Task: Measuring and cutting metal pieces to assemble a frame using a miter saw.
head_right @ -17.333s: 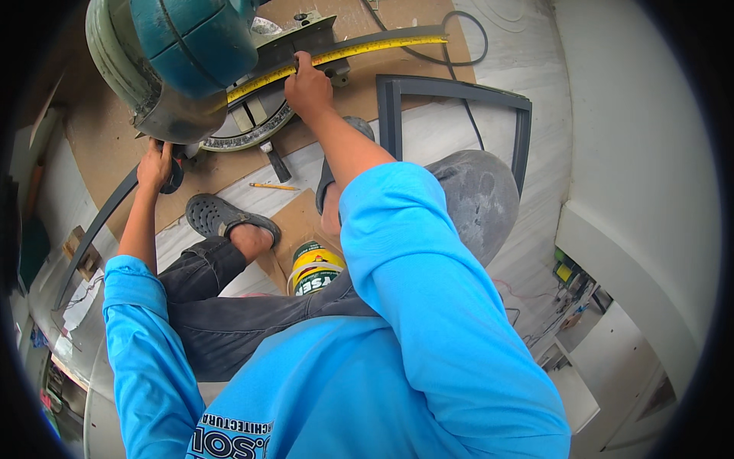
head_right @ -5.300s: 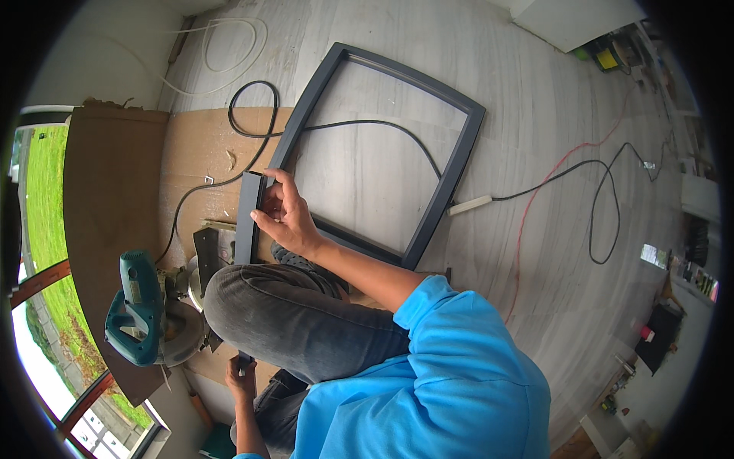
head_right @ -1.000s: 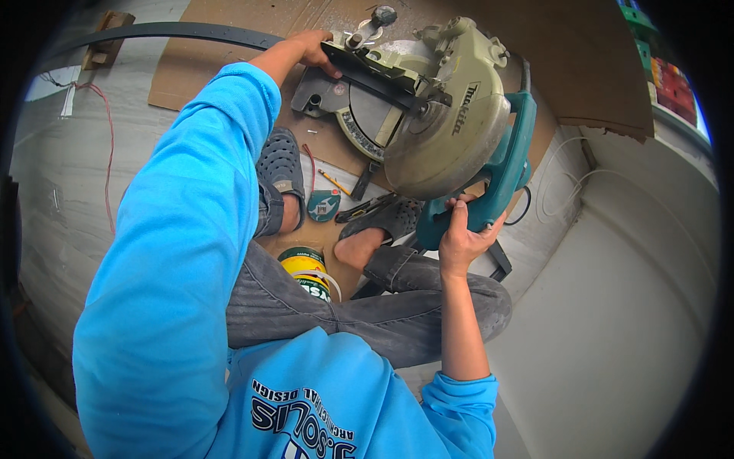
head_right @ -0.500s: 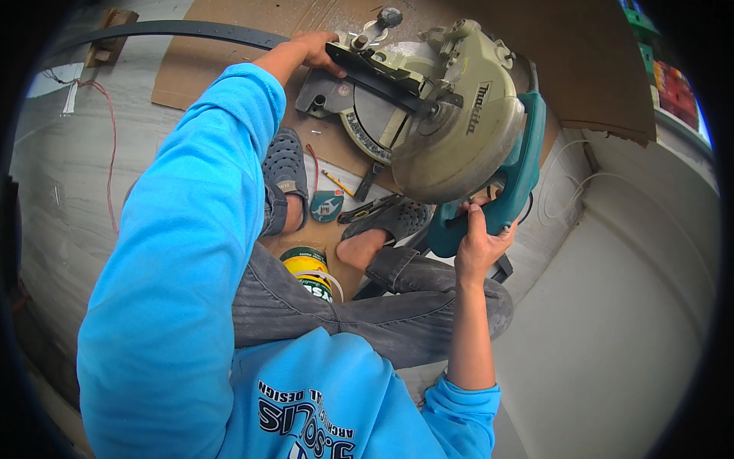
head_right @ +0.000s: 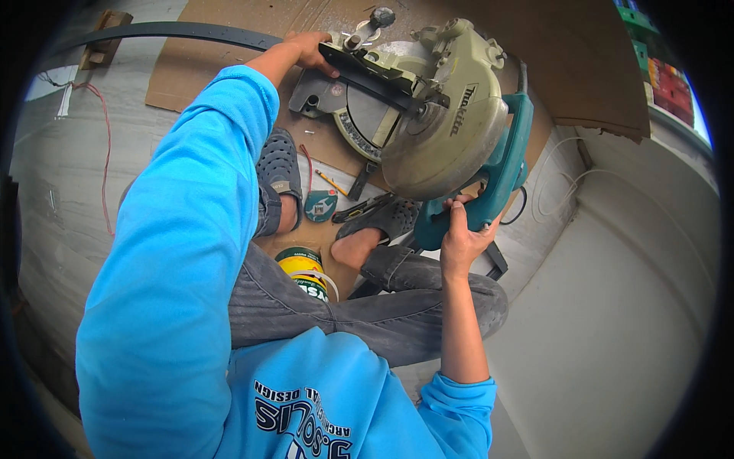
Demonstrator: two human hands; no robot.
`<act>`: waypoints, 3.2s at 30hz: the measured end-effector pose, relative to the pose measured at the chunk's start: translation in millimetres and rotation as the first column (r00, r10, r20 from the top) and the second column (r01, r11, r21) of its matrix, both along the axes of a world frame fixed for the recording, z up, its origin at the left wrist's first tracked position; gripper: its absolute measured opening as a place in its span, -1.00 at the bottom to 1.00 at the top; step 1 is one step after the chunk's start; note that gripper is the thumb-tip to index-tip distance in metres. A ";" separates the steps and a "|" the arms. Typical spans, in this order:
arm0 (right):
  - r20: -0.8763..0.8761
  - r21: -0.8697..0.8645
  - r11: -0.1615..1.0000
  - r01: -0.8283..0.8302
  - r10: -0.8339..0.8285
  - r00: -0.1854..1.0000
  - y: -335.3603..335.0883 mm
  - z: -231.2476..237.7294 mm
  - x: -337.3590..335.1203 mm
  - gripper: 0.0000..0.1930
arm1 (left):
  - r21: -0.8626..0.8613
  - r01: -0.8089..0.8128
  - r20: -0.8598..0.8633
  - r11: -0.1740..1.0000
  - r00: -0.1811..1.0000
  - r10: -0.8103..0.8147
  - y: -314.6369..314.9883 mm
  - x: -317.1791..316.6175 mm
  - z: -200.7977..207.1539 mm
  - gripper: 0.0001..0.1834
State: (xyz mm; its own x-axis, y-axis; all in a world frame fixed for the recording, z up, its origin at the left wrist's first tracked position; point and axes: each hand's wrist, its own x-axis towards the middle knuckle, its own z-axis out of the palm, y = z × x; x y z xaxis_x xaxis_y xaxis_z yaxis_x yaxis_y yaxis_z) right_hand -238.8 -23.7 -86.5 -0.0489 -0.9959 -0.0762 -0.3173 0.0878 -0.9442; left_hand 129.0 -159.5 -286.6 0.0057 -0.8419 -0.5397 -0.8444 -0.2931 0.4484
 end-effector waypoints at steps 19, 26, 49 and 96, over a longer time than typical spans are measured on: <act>0.367 0.285 0.958 -0.043 -0.068 0.928 -61.2 104.6 -5.8 -0.42 | 0.057 0.047 -0.004 0.997 0.999 -0.047 0.5 -4.6 12.8 0.10; 0.366 0.151 0.988 0.014 -0.069 0.928 -21.0 43.1 -10.5 -0.41 | 0.048 0.039 0.017 0.998 0.999 -0.040 -5.2 -5.0 8.9 0.08; 0.323 0.306 0.952 0.011 -0.115 0.939 -64.7 101.6 -5.7 -0.47 | 0.116 0.064 0.021 0.991 0.998 -0.066 -4.1 3.3 17.9 0.09; -0.068 -0.024 0.999 0.046 -0.048 0.997 -4.0 9.4 1.3 -0.66 | 0.101 0.004 -0.022 0.995 1.000 -0.001 -3.3 -1.7 17.6 0.01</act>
State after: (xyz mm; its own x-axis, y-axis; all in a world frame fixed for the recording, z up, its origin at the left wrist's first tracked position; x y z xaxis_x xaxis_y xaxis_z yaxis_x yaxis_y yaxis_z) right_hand -237.5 -27.7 -77.2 -0.1003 -0.9938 -0.0487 -0.3770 0.0832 -0.9225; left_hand 127.3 -162.8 -269.0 -0.0093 -0.7829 -0.6221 -0.8354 -0.3359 0.4351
